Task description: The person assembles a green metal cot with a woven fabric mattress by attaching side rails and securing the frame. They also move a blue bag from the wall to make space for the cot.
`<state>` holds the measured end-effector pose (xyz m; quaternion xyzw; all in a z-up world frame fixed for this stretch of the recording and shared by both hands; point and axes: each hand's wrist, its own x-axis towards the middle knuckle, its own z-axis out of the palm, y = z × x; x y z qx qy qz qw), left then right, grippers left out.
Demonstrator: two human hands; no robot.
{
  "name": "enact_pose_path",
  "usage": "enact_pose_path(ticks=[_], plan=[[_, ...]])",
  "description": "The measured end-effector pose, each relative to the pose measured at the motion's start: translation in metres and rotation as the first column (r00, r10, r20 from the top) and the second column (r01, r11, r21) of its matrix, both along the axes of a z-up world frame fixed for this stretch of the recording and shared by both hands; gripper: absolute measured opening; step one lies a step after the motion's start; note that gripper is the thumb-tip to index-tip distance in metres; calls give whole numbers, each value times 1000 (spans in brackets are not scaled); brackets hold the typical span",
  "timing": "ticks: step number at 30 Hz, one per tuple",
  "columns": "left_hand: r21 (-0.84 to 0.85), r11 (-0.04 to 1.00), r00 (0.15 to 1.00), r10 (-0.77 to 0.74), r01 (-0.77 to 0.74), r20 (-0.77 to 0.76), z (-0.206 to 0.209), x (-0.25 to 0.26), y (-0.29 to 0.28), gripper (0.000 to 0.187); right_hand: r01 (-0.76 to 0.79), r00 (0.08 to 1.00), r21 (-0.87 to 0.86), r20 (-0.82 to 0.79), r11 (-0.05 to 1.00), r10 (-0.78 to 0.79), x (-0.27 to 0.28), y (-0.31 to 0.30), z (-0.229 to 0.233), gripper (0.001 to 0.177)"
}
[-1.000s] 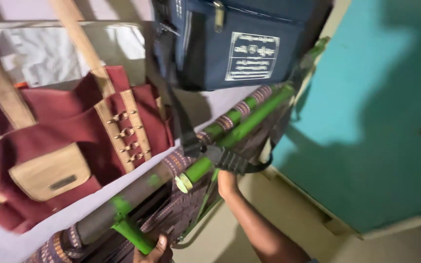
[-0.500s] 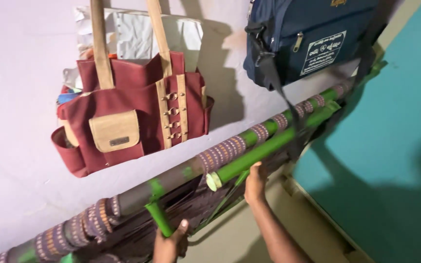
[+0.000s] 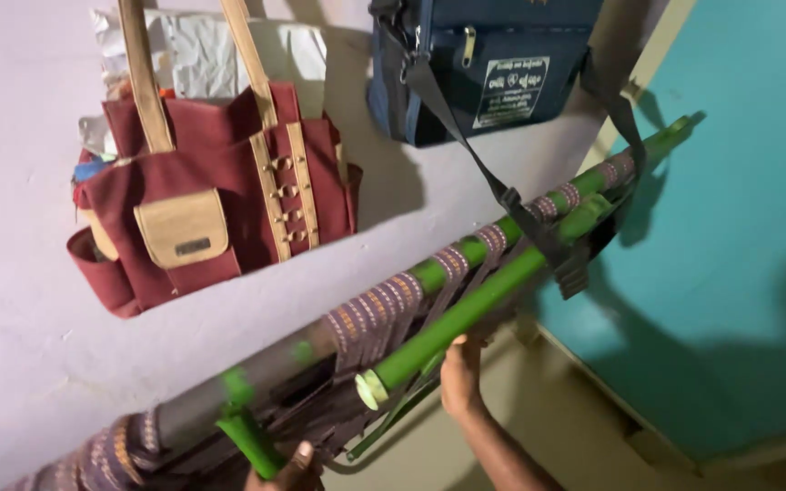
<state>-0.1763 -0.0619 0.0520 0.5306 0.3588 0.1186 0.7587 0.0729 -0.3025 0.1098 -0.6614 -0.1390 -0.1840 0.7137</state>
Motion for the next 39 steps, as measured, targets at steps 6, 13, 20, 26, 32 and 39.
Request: enact_pose_path(ticks=[6,13,20,26,32,39], plan=[[-100,989,994,106,-108,-29,100,-53,-6,21,-174,948,198,-233,965,218,-72,0,47,55],[599,747,944,326,-289,48,177,-80,-74,42,-197,949,203,-204,959,238,-63,20,65,50],[845,145,779,-332,-515,532,317,-27,-152,51,-213,931,282,-232,936,281,-24,36,15,45],[961,-275,964,-265,-41,-35,362,125,-169,102,-432,848,557,-18,709,530,-6,28,7,46],[779,-446,873,12,441,-488,348,152,-160,113,-134,967,213,-184,968,174,2,1,28,62],[829,-454,929,-9,326,-370,338,165,-146,102,483,875,-235,139,843,-463,66,-55,73,103]])
